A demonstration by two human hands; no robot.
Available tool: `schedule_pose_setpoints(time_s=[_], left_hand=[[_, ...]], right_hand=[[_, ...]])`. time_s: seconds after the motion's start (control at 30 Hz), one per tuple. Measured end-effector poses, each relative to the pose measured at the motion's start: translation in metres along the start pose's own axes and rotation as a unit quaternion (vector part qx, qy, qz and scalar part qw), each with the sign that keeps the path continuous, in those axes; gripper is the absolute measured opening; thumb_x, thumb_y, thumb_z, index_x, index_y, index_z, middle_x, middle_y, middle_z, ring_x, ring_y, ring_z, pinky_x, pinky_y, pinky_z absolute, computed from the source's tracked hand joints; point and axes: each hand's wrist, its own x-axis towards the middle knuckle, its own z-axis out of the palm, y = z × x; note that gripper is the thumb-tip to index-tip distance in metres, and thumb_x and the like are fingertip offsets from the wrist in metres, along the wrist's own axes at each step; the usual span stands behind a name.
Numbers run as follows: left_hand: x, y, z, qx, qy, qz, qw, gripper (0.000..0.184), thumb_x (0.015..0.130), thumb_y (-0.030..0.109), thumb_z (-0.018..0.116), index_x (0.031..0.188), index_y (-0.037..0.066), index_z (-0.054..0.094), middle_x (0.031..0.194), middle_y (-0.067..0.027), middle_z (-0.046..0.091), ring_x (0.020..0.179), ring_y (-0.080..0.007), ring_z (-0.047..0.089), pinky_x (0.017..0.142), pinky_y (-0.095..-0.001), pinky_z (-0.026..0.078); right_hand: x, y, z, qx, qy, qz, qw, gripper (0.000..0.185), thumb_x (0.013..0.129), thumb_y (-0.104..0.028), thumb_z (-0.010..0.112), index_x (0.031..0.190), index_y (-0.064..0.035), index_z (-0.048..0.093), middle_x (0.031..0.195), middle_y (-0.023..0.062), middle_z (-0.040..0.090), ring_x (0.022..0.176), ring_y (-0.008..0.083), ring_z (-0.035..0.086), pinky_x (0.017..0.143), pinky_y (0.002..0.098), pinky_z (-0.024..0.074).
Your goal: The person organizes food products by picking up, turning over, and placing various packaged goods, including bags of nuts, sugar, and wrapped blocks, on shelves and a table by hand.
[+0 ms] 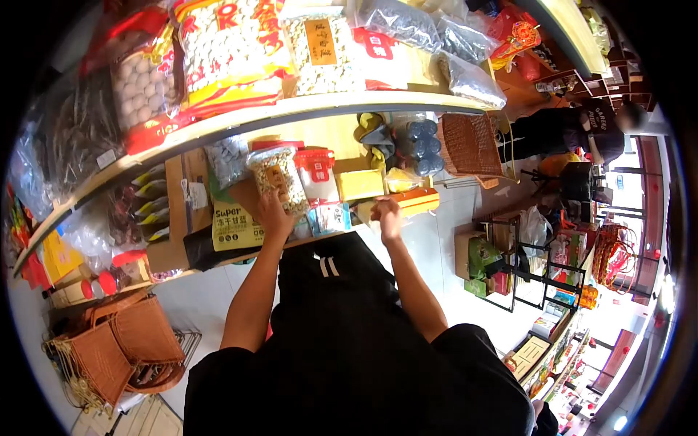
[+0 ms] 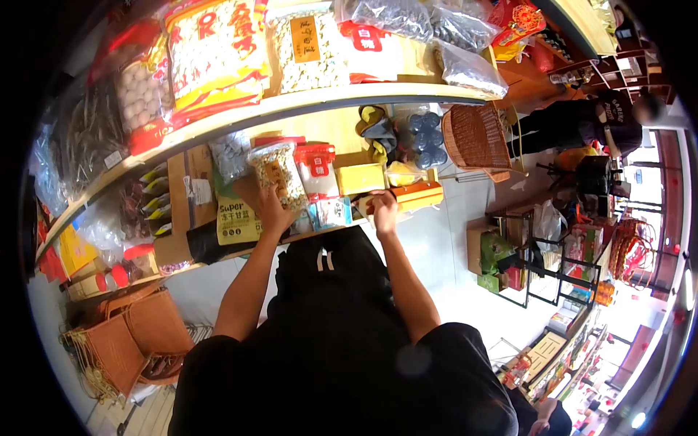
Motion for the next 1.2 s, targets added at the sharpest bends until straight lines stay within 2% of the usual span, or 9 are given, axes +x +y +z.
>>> schedule_pose_setpoints(time_s=[0.2,0.37,0.63,0.67,0.83,0.9,0.93,1.13,1.2], left_hand=[[0.002,-0.018,-0.004,-0.018,0.036,0.077,0.996,0.069,0.065,0.015,0.077,0.126,0.011,0.045,0.128,-0.0169,0.041,0.123,-0.0378,0.036,0.101,-0.0463,0.033],[0.017,-0.026,0.000,-0.072,0.002,-0.001,0.997,0.072,0.057,0.013,0.080,0.119,0.010,0.044,0.114,-0.0163,0.041,0.112,-0.0368,0.041,0.097,-0.0437,0.035],[0.015,-0.023,-0.002,-0.082,-0.015,-0.054,0.995,0.077,0.054,0.014,0.081,0.120,0.010,0.041,0.117,-0.0173,0.037,0.113,-0.0365,0.039,0.096,-0.0441,0.036],[0.014,-0.023,-0.003,-0.083,-0.011,-0.041,0.996,0.077,0.056,0.013,0.080,0.121,0.010,0.040,0.118,-0.0173,0.035,0.113,-0.0368,0.038,0.095,-0.0442,0.037],[0.026,-0.059,0.007,-0.007,-0.002,-0.010,1.000,0.064,0.064,0.011,0.076,0.119,0.008,0.045,0.111,-0.0153,0.043,0.104,-0.0332,0.047,0.091,-0.0415,0.042],[0.037,-0.073,-0.011,-0.217,-0.175,-0.076,0.957,0.043,0.076,0.011,0.070,0.116,0.005,0.053,0.102,-0.0125,0.054,0.094,-0.0263,0.054,0.087,-0.0355,0.043],[0.040,-0.072,-0.020,-0.207,-0.174,-0.075,0.960,0.043,0.076,0.011,0.070,0.116,0.005,0.053,0.102,-0.0125,0.054,0.094,-0.0263,0.054,0.087,-0.0355,0.043],[0.026,0.064,-0.121,-0.336,-0.125,-0.080,0.930,0.025,0.092,0.014,0.056,0.112,0.001,0.058,0.106,-0.0075,0.061,0.097,-0.0155,0.056,0.088,-0.0284,0.042],[0.009,0.126,-0.147,-0.344,-0.055,0.069,0.935,0.022,0.093,0.014,0.054,0.110,0.000,0.058,0.105,-0.0054,0.061,0.100,-0.0137,0.055,0.090,-0.0272,0.041]], right_hand=[[-0.009,-0.009,0.021,-0.135,-0.166,-0.043,0.976,0.022,0.083,-0.004,0.048,0.100,0.0035,0.060,0.070,0.0056,0.060,0.058,0.0103,0.054,0.053,0.0247,0.0436],[-0.008,-0.017,0.027,-0.263,-0.220,-0.069,0.937,0.025,0.084,-0.012,0.051,0.105,-0.0043,0.063,0.069,0.0118,0.060,0.063,0.0198,0.057,0.061,0.0337,0.0467],[-0.005,-0.079,0.036,-0.273,-0.278,-0.076,0.918,0.026,0.086,-0.007,0.050,0.110,-0.0020,0.058,0.074,0.0070,0.060,0.063,0.0123,0.054,0.057,0.0291,0.0459],[-0.001,-0.079,0.034,-0.240,-0.279,-0.069,0.927,0.023,0.088,-0.012,0.053,0.109,-0.0032,0.060,0.076,0.0119,0.062,0.067,0.0167,0.057,0.063,0.0318,0.0462],[0.008,-0.132,0.042,-0.208,-0.261,-0.117,0.935,0.023,0.088,-0.006,0.053,0.109,-0.0001,0.059,0.080,0.0061,0.062,0.067,0.0117,0.054,0.063,0.0287,0.0457],[0.014,-0.161,0.046,-0.260,-0.248,-0.202,0.911,0.021,0.087,-0.001,0.053,0.106,-0.0005,0.061,0.079,0.0077,0.063,0.065,0.0138,0.057,0.063,0.0303,0.0478],[0.019,-0.169,0.049,-0.278,-0.224,-0.258,0.898,0.023,0.085,0.001,0.051,0.107,-0.0008,0.060,0.075,0.0117,0.062,0.064,0.0179,0.059,0.063,0.0317,0.0482],[0.048,-0.210,0.062,-0.169,-0.210,-0.306,0.913,0.042,0.082,0.003,0.050,0.123,-0.0051,0.047,0.074,0.0120,0.059,0.067,0.0208,0.060,0.067,0.0324,0.0480],[0.052,-0.223,0.064,-0.175,-0.225,-0.273,0.919,0.054,0.083,0.001,0.050,0.134,-0.0095,0.036,0.078,0.0136,0.060,0.072,0.0250,0.061,0.071,0.0355,0.0478]])
